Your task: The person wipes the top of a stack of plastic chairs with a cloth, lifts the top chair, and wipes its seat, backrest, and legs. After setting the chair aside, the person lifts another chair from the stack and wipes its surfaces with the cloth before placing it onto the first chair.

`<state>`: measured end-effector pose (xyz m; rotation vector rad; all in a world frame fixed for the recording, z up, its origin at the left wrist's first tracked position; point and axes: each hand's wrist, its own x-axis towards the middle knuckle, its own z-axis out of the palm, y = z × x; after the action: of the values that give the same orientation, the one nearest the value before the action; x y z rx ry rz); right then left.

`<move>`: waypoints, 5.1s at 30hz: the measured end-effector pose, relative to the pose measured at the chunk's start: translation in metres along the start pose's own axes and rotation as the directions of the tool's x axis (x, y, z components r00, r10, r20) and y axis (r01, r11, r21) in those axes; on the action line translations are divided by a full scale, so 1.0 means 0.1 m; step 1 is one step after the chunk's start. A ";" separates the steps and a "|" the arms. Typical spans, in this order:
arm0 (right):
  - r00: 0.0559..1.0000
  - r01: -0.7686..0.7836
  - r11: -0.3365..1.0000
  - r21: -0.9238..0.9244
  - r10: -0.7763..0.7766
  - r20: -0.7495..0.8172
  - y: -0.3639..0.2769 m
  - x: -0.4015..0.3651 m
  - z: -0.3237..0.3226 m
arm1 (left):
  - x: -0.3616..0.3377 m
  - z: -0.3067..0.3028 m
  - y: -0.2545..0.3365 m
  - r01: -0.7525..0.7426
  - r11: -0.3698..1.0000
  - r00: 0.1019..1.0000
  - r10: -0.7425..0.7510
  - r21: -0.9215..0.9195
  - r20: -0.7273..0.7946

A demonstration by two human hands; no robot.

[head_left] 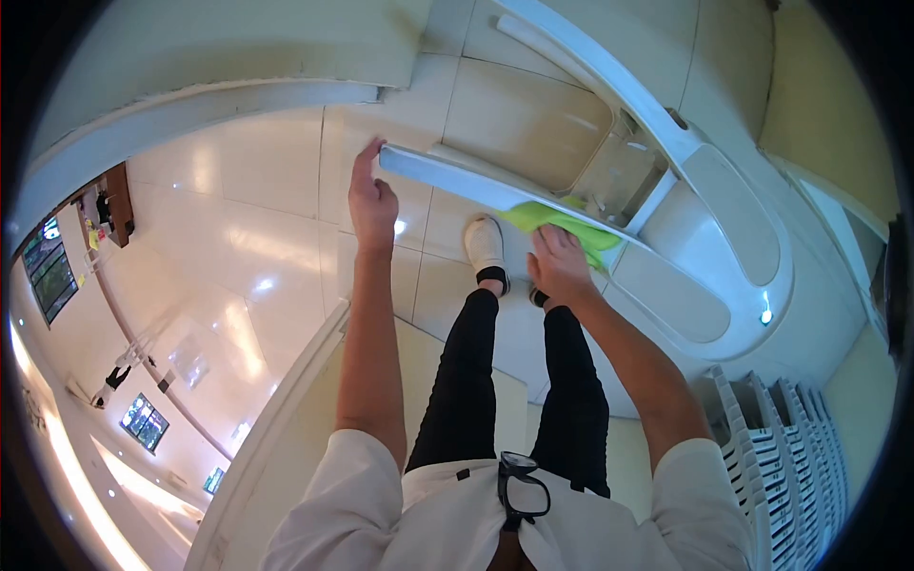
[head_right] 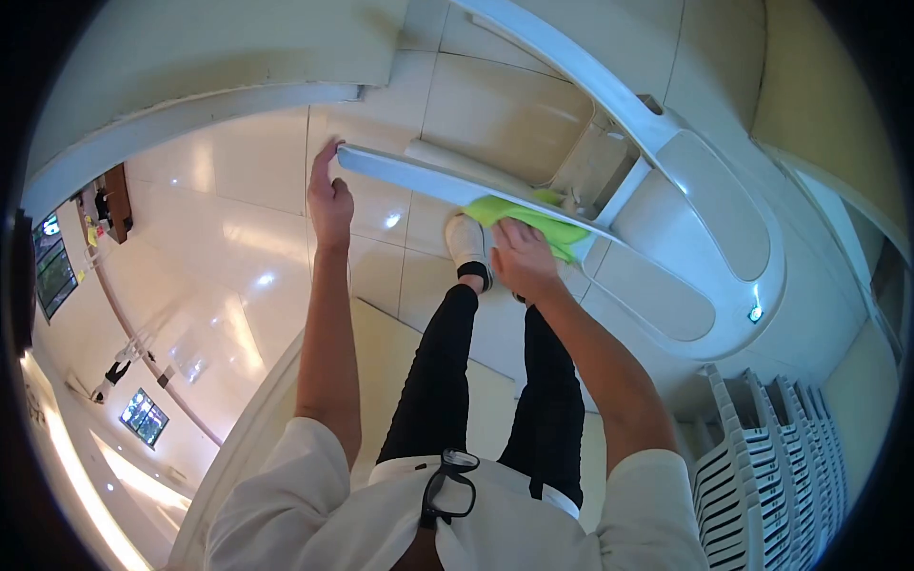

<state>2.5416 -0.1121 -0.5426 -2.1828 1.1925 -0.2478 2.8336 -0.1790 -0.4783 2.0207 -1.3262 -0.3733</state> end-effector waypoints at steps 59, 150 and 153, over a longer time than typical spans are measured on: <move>0.788 -0.477 0.878 -0.021 0.417 -0.453 2.24 0.54 -1.53 | 1.90 1.52 1.10 -0.144 0.982 0.982 0.126 0.121 0.140; 0.268 -0.955 0.284 -0.087 0.697 -0.665 2.35 -2.49 -1.99 | -1.49 2.48 2.06 -0.745 0.664 0.366 0.319 0.070 0.874; 0.251 -0.954 0.292 -0.067 0.657 -0.711 2.70 -2.07 -2.12 | -1.52 2.49 2.07 -0.739 0.669 0.372 0.311 0.076 0.874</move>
<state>2.1428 -0.1427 -0.5140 -1.4017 2.9352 -0.0899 2.4816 -0.1904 -0.5380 1.5533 -2.8462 -0.7766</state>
